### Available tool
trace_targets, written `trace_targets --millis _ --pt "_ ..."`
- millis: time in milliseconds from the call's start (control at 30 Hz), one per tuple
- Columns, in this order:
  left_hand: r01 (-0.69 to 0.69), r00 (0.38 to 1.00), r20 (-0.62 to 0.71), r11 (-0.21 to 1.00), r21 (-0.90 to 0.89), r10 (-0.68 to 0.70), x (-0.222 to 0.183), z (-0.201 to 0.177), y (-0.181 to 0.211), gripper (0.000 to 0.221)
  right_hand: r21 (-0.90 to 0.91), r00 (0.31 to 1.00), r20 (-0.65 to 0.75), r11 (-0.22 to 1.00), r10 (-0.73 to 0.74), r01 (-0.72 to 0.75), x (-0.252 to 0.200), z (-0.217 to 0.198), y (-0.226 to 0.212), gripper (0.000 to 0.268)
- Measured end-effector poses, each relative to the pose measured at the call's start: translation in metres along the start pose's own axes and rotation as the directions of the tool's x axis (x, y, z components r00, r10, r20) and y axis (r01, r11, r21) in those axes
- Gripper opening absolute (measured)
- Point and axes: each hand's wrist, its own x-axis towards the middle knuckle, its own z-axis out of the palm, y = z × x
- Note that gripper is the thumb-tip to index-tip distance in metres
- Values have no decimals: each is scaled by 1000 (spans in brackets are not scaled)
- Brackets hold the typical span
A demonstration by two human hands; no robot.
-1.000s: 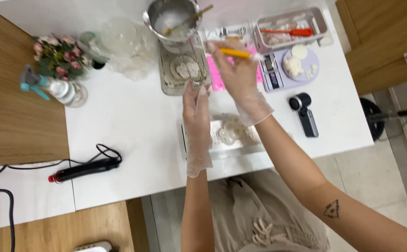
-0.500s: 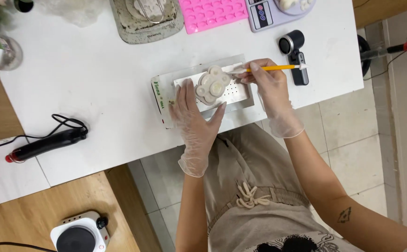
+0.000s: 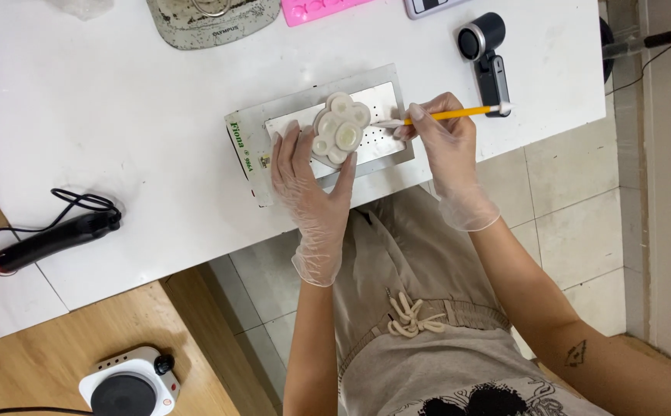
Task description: Carving and cleaning details on a molded flower-shaped wax candle at a workbench.
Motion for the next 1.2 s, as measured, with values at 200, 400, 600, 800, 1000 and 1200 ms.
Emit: trace_targets --millis 200,400,600,800,1000,1200 --pt "58 991 -119 998 12 -56 -12 12 16 66 82 999 -16 996 -30 31 -7 2 7 14" --pt "215 940 -283 974 65 -189 -27 46 20 61 146 999 -38 989 -22 28 -4 11 6 18" --pt "160 966 -215 985 69 -142 -24 27 38 69 111 992 -105 991 -67 78 -7 22 -9 16" --pt "36 997 -63 998 55 -32 -27 3 22 72 163 998 -68 986 -16 27 -5 5 -5 15" --pt "-45 976 -215 999 5 45 -18 17 15 70 138 998 49 990 -30 23 -4 -3 -6 14" --pt "21 963 -270 1000 10 -18 -24 19 16 82 175 992 120 985 -27 6 -12 13 -26 12"
